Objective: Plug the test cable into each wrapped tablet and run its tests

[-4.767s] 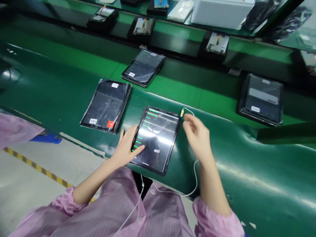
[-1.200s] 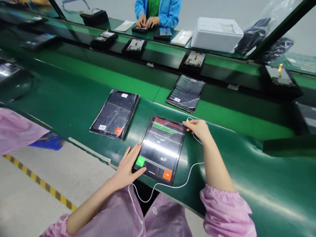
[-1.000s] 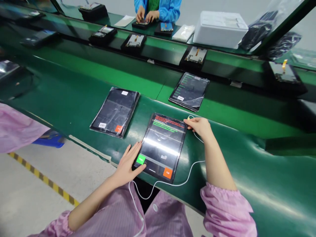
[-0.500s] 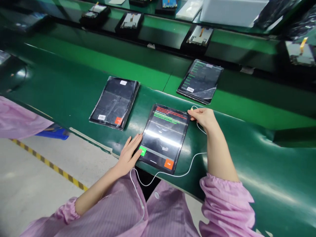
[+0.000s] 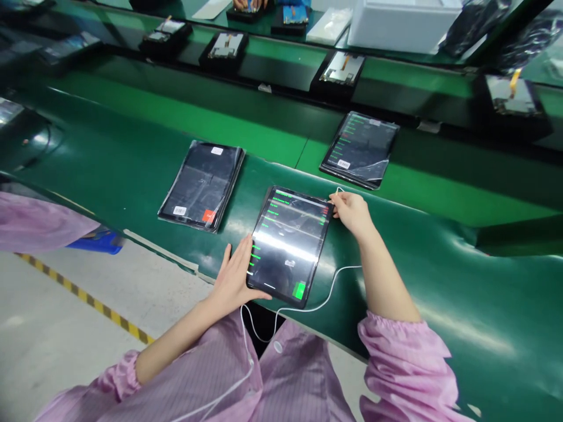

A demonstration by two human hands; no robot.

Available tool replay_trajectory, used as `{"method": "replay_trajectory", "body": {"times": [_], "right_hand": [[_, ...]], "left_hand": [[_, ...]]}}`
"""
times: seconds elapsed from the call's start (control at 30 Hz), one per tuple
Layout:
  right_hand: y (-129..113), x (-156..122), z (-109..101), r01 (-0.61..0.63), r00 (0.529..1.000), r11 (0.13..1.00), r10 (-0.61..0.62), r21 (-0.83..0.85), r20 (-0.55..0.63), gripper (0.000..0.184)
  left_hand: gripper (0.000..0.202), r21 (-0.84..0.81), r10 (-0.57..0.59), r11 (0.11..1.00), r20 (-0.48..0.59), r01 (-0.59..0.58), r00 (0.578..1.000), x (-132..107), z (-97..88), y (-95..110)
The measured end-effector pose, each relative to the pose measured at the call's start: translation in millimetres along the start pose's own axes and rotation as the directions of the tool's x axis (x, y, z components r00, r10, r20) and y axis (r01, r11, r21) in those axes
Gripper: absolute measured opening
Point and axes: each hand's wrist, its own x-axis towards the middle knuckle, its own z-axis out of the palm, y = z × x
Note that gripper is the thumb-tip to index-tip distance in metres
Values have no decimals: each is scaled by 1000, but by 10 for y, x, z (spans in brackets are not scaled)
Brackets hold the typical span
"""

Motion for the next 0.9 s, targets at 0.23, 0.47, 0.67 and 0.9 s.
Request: {"method": "replay_trajectory", "body": {"times": [0.23, 0.47, 0.67, 0.9], "right_hand": [[-45, 5, -28, -15, 979, 959, 72, 284, -192, 20], [-182, 2, -359, -42, 947, 714, 252, 698, -201, 25], [-155, 347, -361, -186, 902, 606, 418, 773, -111, 12], [-120, 722, -406, -209, 814, 578, 550, 789, -187, 29]], "left_hand": [[146, 15, 0, 1000, -44, 1, 999, -48, 25, -57], [137, -34, -48, 998, -102, 44, 994, -34, 86, -21], [129, -109, -75, 993, -209, 53, 975, 474, 188, -79], [125, -243, -127, 968, -275, 59, 953, 1590, -46, -112]]}}
